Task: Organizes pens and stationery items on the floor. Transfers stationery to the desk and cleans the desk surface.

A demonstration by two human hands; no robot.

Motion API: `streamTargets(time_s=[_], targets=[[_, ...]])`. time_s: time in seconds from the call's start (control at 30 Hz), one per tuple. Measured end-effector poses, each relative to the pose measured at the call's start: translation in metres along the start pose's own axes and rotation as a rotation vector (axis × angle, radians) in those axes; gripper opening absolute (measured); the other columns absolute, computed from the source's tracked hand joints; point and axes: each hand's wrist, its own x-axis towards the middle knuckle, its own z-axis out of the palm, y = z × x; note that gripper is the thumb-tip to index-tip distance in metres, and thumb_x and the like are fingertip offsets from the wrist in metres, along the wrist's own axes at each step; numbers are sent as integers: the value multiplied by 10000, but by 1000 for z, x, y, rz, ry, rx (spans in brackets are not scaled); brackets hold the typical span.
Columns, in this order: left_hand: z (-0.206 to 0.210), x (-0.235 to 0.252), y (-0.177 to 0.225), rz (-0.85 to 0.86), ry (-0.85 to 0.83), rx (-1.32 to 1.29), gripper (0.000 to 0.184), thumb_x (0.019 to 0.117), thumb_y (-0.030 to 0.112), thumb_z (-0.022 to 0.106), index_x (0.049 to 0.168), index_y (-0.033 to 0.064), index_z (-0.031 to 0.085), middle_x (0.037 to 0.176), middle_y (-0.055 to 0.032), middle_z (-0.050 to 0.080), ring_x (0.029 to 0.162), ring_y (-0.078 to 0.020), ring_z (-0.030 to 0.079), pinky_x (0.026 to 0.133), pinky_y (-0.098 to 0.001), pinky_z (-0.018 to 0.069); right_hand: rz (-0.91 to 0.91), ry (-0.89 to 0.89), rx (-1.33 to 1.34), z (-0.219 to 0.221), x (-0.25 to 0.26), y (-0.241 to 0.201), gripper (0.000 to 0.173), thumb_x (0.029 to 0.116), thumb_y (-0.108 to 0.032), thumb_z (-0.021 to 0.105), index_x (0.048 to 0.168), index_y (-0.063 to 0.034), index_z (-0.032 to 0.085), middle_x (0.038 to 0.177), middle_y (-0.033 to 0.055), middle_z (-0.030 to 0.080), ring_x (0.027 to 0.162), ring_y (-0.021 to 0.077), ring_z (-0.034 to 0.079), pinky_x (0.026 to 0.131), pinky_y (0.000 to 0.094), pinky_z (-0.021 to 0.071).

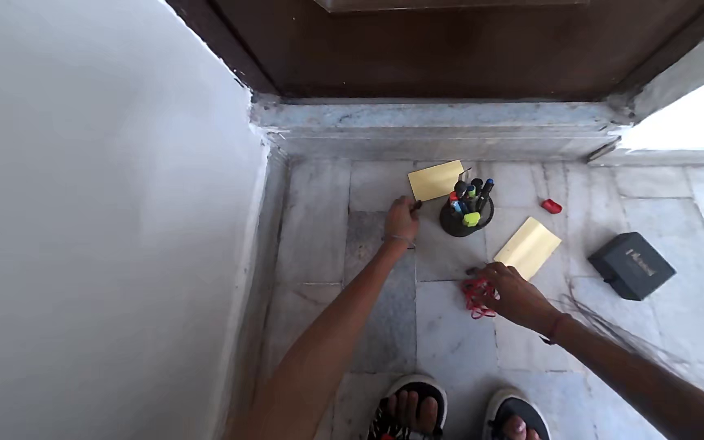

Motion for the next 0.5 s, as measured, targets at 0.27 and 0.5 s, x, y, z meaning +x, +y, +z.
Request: streamTargets(time_s=[0.27, 0.5], targets=[[-21, -63, 57, 513, 382, -489, 246, 976, 68, 627, 1185, -55, 666, 1170, -205, 686, 1169, -318, 610, 1004, -476, 483, 10, 5, 24, -2, -1, -2, 424, 998, -242, 654, 1371, -44, 616, 1451, 199, 523, 1327, 401, 498, 1046, 533, 448], [11, -48, 87, 840, 390, 159, 143, 885, 75, 758, 1026, 86, 777, 1022, -76, 779, 1209, -345, 645, 1085, -593, 370, 7, -1, 18, 0, -5, -3, 428, 1011, -239, 633, 1394, -51, 599, 1466, 201, 508, 1339, 392, 491, 1061, 517, 442]])
